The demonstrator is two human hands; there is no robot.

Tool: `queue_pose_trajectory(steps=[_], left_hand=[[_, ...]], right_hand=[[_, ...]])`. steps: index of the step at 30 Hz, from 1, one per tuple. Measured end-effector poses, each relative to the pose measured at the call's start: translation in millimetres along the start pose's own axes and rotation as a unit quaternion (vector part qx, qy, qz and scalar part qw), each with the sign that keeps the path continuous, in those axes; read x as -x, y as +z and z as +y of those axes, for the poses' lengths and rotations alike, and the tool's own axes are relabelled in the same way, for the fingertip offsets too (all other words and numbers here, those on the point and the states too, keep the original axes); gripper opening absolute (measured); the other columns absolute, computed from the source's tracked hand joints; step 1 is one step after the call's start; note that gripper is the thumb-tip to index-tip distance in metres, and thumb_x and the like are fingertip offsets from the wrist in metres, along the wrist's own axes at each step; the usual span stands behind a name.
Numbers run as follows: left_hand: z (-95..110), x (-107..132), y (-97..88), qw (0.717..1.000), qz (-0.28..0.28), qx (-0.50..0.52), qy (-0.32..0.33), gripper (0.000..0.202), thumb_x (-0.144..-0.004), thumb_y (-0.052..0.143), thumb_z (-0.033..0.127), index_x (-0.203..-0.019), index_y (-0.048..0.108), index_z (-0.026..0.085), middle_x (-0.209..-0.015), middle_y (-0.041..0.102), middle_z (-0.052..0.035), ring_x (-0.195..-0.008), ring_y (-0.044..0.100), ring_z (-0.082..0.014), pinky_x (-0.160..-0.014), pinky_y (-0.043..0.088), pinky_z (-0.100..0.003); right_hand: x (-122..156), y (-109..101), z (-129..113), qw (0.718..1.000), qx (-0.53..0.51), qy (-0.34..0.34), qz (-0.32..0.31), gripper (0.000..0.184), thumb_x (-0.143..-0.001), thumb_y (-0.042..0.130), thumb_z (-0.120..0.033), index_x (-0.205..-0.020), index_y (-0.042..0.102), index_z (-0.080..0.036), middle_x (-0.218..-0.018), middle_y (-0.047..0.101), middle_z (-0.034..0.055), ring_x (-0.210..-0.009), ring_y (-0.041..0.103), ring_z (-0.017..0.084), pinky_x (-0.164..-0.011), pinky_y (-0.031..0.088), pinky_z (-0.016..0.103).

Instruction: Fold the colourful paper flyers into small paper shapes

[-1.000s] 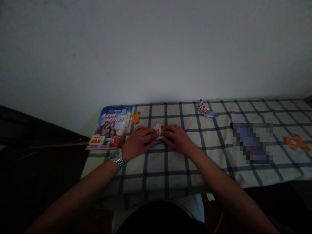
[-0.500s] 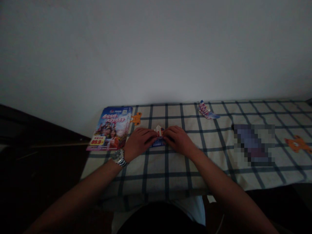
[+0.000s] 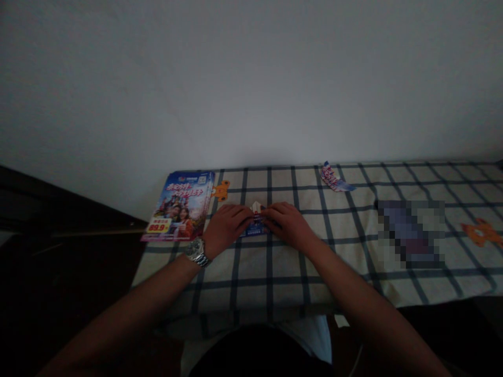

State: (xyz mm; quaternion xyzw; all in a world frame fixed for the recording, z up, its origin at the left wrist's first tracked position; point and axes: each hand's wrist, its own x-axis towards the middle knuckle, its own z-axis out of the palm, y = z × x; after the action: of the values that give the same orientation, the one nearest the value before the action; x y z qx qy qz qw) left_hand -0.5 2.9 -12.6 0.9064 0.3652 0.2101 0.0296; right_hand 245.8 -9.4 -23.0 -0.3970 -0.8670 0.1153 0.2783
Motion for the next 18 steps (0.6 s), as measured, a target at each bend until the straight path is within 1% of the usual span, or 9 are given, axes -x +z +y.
queue_pose_trajectory(steps=[5, 9, 13, 18], left_hand=[[-0.4, 0.0, 1.8, 1.000, -0.003, 0.001, -0.003, 0.020, -0.105, 0.049, 0.030, -0.115, 0.065, 0.021, -0.117, 0.070, -0.0059, -0.101, 0.063, -0.0225, -0.088, 0.047, -0.041], [-1.1, 0.2, 3.9, 1.000, 0.007, 0.005, 0.000, 0.020, -0.105, 0.051, 0.030, -0.115, 0.065, 0.021, -0.117, 0.070, -0.0062, -0.102, 0.063, -0.0224, -0.089, 0.048, -0.040], [-3.2, 1.8, 3.8, 0.999, 0.017, 0.022, 0.016, 0.021, -0.105, 0.051, 0.029, -0.116, 0.066, 0.021, -0.119, 0.070, -0.0058, -0.104, 0.063, -0.0218, -0.092, 0.049, -0.040], [-7.3, 5.3, -3.9, 0.997, -0.017, 0.050, 0.058, 0.023, -0.104, 0.052, 0.028, -0.121, 0.068, 0.025, -0.128, 0.068, -0.0053, -0.116, 0.062, -0.0220, -0.101, 0.048, -0.042]], right_hand=[[-0.2, 1.3, 1.7, 1.000, 0.009, -0.009, 0.001, 0.023, -0.096, 0.066, -0.029, -0.119, 0.068, -0.025, -0.117, 0.070, 0.0102, -0.108, 0.064, 0.028, -0.093, 0.053, 0.046], [-0.4, 1.2, 1.2, 1.000, 0.009, -0.009, 0.003, 0.022, -0.097, 0.065, -0.027, -0.118, 0.068, -0.026, -0.118, 0.070, 0.0101, -0.109, 0.064, 0.028, -0.093, 0.053, 0.046], [0.0, 1.5, 1.3, 1.000, 0.010, -0.007, 0.000, 0.022, -0.096, 0.066, -0.027, -0.117, 0.069, -0.025, -0.118, 0.069, 0.0104, -0.109, 0.064, 0.028, -0.093, 0.053, 0.046], [-0.7, 0.8, 1.2, 1.000, -0.001, -0.009, -0.002, 0.022, -0.096, 0.065, -0.027, -0.118, 0.069, -0.026, -0.118, 0.070, 0.0102, -0.109, 0.064, 0.028, -0.094, 0.053, 0.047]])
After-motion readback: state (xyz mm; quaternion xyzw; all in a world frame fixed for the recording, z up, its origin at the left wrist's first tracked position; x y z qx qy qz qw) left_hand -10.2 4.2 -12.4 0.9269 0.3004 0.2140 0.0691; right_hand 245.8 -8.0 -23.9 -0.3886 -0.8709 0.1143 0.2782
